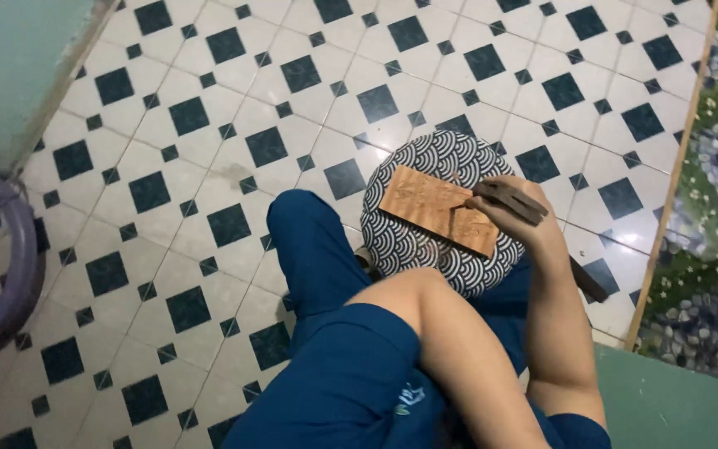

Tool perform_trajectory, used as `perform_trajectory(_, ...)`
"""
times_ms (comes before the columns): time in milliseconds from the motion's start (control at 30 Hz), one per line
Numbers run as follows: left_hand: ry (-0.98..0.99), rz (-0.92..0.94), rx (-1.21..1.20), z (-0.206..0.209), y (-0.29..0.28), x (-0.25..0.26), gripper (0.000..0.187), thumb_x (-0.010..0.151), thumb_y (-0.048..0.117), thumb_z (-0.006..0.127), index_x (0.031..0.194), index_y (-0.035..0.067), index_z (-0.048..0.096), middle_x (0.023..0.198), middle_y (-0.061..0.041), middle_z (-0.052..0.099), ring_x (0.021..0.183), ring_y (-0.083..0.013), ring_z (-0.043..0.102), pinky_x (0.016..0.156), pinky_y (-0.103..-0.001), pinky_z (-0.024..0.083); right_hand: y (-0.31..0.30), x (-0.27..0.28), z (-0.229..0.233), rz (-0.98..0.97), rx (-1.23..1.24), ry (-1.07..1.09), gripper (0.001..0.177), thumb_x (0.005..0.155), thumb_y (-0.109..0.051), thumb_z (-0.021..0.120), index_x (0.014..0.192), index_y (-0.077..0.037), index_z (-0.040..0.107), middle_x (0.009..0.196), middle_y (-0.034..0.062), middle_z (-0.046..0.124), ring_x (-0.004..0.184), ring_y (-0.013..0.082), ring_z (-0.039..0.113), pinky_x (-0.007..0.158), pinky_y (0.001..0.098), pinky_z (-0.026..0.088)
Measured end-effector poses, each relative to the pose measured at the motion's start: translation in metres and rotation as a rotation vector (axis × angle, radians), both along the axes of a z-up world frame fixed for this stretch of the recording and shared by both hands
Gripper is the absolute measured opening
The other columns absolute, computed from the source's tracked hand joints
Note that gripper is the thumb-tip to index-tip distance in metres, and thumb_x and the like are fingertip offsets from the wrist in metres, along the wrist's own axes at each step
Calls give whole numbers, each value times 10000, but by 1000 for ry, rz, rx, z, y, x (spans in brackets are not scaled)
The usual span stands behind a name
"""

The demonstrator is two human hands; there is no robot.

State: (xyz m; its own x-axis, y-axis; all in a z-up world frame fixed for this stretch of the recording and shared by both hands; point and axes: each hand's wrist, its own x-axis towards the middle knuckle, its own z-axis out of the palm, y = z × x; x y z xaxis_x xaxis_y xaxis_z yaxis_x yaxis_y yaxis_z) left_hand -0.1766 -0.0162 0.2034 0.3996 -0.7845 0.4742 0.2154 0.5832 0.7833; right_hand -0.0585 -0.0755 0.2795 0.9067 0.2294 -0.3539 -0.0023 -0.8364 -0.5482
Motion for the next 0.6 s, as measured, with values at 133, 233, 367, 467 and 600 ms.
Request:
perform_trajectory(133, 66, 114, -35, 1, -5, -4, 476, 1018, 269, 739, 1436, 195, 523, 1338, -1, 627, 1248, -163, 635, 1128, -326, 559, -28, 5, -31, -7, 74, -98, 403, 960, -308, 739, 1259, -37, 728, 1056, 258, 757, 1057, 426, 698, 883, 410, 562)
perform_trajectory(233, 95, 180, -57, 2, -7, 2, 457, 1011, 260, 738, 1410, 190, 529, 1302, 0, 623, 1215, -158, 632, 1104, -314, 555, -35, 8, -40, -13, 118, -99, 422, 941, -308, 755, 1251, -21, 732, 1103, 279, 744, 1082, 464, 683, 915, 444, 558)
perform_trajectory(367, 158, 277, -82, -2, -3, 5, 430, 1001, 249, 738, 1375, 184, 537, 1254, 2, 618, 1171, -152, 628, 1073, -298, 550, -34, 9, -43, -10, 150, -103, 421, 967, -304, 747, 1283, -27, 715, 1073, 264, 751, 1030, 424, 702, 871, 385, 561)
perform_trajectory(467, 195, 351, -88, -19, 8, 20, 410, 994, 241, 737, 1349, 179, 543, 1218, 4, 614, 1138, -148, 625, 1049, -287, 547, -27, 10, -29, 24, 123, -99, 409, 993, -257, 707, 1313, -3, 698, 1053, 278, 755, 975, 406, 717, 859, 359, 561)
perform_trajectory(600, 262, 447, -113, -136, 69, 49, 384, 984, 229, 737, 1314, 172, 551, 1170, 6, 608, 1094, -142, 621, 1018, -271, 541, -25, 9, -32, 31, 133, -108, 445, 972, -288, 722, 1313, -3, 698, 1080, 277, 754, 1012, 414, 715, 858, 388, 564)
